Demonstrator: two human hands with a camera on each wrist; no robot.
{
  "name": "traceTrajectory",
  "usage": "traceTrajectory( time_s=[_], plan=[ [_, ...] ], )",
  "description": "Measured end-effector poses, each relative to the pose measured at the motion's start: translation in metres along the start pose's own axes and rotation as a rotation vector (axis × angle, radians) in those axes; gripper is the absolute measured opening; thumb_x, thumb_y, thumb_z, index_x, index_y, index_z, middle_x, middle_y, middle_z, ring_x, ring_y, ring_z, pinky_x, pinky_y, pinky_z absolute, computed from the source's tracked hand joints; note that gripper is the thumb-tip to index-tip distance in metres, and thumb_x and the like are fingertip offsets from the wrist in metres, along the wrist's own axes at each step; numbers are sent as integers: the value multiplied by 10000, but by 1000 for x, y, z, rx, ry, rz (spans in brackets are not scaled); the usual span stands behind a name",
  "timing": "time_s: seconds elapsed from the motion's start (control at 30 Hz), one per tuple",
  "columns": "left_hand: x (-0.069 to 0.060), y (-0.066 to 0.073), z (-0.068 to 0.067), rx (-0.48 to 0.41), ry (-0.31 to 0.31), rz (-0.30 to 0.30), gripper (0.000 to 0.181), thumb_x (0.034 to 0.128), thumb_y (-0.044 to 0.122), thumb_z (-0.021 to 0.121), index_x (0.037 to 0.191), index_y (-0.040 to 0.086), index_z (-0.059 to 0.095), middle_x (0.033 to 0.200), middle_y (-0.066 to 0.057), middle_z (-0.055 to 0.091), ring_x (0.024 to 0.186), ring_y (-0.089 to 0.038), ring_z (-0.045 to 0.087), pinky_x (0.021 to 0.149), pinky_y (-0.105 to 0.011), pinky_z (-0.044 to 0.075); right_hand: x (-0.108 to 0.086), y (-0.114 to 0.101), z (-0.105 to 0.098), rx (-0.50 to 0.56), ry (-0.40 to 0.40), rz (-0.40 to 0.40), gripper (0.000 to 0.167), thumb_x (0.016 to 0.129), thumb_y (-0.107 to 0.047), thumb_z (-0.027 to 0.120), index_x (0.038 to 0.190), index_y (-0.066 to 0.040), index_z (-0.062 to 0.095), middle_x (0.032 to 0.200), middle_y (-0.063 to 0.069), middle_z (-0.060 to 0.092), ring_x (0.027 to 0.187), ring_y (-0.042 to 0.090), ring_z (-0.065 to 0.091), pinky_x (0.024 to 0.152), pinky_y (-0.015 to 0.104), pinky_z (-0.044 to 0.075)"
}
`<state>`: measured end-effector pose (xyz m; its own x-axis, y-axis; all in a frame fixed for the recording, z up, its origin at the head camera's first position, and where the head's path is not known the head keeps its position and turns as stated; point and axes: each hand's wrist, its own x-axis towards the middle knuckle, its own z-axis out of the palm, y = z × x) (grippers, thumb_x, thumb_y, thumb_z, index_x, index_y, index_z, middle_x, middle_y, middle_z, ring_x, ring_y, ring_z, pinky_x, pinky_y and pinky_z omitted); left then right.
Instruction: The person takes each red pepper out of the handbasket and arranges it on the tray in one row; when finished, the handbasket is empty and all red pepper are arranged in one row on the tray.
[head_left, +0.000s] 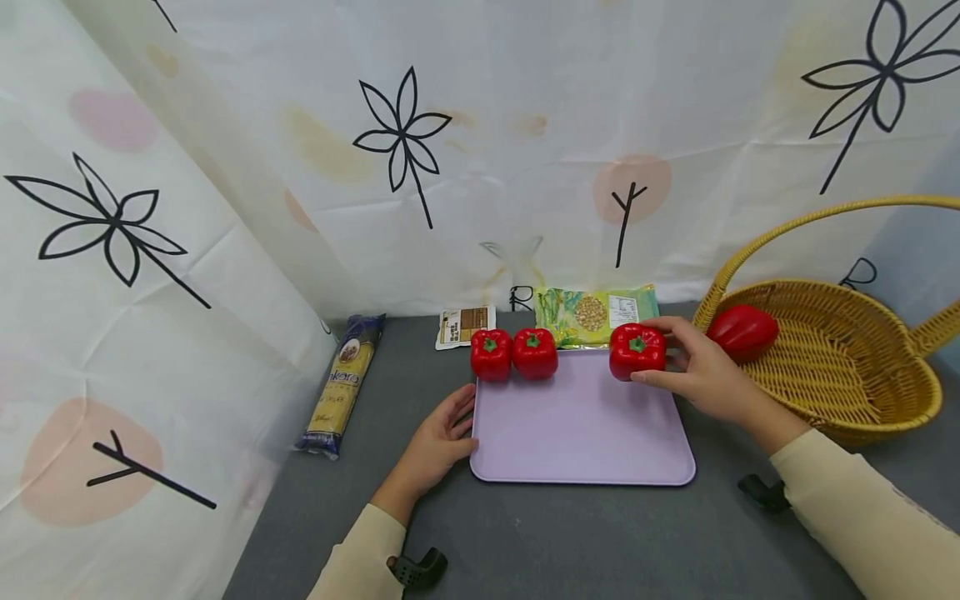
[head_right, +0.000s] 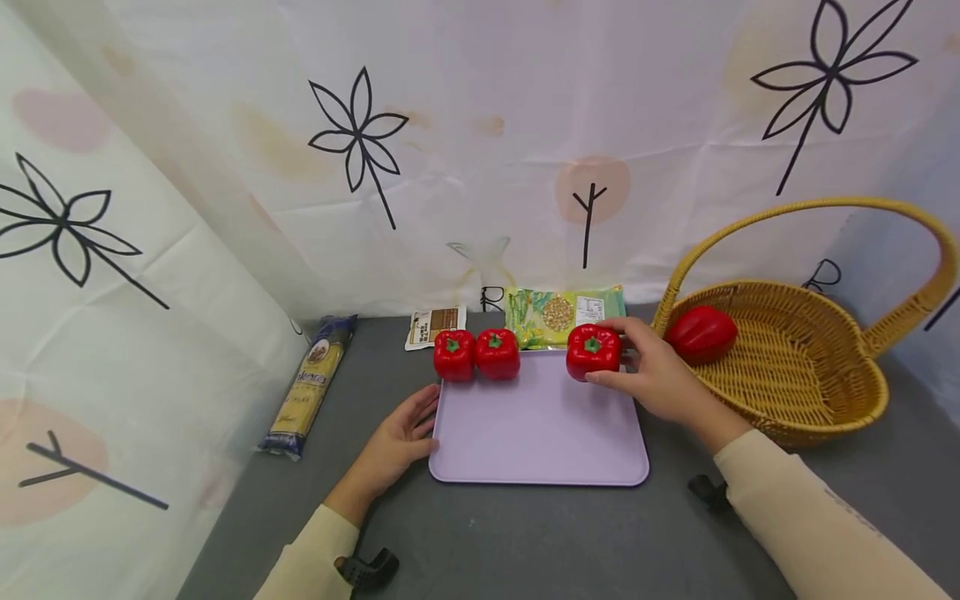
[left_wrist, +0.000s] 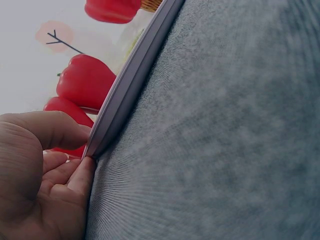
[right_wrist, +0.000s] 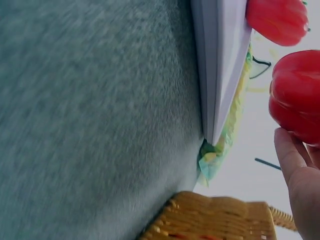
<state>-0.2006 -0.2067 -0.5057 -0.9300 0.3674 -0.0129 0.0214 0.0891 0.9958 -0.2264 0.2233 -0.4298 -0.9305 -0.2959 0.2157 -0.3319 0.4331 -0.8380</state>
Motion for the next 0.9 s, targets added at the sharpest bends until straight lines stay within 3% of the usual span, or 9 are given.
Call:
traceTrajectory(
  time_s=[0.13,0.27,0.53,0.9],
  plan=[
    [1,0,0,-1,-3,1,881,917,-204,632,1694,-35,252,1743,-201,290,1597,-337,299,1203,-400,376,5,-2,5,-19,-10,16,823,918,-142,900,1573,-3,421,1506,228,499,1341,468,540,999,425,595],
    [1,0,0,-5,-4,4,882,912,-213,627,1692,-44,249,1742,-224,279,1599,-356,287,1214,-432,358,12,-3,9,-20,-35,28,844,923,-153,897,1588,21,408,1526,265,482,1345,500,531,1029,631,537],
    [0,1,1,-5,6,-3,891,909,-215,628,1696,-28,255,1745,-207,282,1595,-332,304,1213,-426,366,29,-2,14,-17,-102,137,857,927,-176,890,1573,36,369,1527,284,470,1386,517,488,1078,641,505],
    [0,0,0,-13,-2,2,895,909,-222,621,1697,-35,241,1748,-214,269,1596,-340,298,1216,-434,359,45,0,20,-70,-205,206,794,973,-204,837,1583,23,381,1533,311,484,1423,567,446,1076,702,485]
  ],
)
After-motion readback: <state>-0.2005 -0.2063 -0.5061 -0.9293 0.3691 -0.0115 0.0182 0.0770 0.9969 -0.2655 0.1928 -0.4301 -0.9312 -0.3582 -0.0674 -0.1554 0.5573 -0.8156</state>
